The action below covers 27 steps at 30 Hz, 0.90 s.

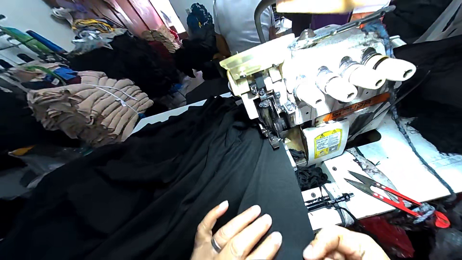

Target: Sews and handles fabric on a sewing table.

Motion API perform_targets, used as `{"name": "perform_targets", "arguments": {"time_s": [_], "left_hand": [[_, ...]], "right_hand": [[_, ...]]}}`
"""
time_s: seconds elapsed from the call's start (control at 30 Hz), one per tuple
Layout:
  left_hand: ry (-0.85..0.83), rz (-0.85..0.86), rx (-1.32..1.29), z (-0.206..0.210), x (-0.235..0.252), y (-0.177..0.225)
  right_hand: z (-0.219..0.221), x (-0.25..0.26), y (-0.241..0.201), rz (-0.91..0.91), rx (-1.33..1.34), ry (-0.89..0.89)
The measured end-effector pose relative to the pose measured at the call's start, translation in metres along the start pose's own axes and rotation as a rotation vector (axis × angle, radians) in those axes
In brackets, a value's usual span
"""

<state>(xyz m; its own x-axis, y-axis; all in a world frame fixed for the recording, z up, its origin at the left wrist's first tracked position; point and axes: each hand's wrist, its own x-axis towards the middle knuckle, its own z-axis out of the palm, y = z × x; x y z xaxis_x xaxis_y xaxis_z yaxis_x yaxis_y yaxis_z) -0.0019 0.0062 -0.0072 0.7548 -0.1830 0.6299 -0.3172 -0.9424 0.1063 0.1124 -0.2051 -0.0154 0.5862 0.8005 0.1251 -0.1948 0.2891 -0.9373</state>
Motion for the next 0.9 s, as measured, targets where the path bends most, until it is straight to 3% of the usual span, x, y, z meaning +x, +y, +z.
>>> {"name": "perform_targets", "arguments": {"time_s": [0.13, 0.37, 0.47, 0.67, 0.8, 0.9], "left_hand": [[-0.051, -0.055, 0.065, -0.004, 0.019, -0.018], [-0.046, -0.088, 0.143, 0.000, 0.051, -0.056], [-0.105, -0.116, 0.193, 0.000, 0.069, -0.066], [-0.190, -0.180, 0.197, 0.004, 0.089, -0.085], [-0.151, -0.176, 0.181, -0.009, 0.079, -0.076], [0.059, -0.224, 0.252, -0.051, 0.050, -0.073]], "right_hand": [[0.000, 0.028, -0.007, -0.008, -0.032, 0.063], [-0.003, 0.078, -0.005, -0.102, -0.386, 0.228], [-0.006, 0.087, -0.012, -0.023, -0.531, 0.212], [-0.010, 0.085, -0.003, -0.120, -0.759, 0.248], [-0.018, 0.082, 0.009, -0.241, -0.656, 0.237], [-0.026, 0.072, 0.026, -0.328, -0.418, 0.207]]}}
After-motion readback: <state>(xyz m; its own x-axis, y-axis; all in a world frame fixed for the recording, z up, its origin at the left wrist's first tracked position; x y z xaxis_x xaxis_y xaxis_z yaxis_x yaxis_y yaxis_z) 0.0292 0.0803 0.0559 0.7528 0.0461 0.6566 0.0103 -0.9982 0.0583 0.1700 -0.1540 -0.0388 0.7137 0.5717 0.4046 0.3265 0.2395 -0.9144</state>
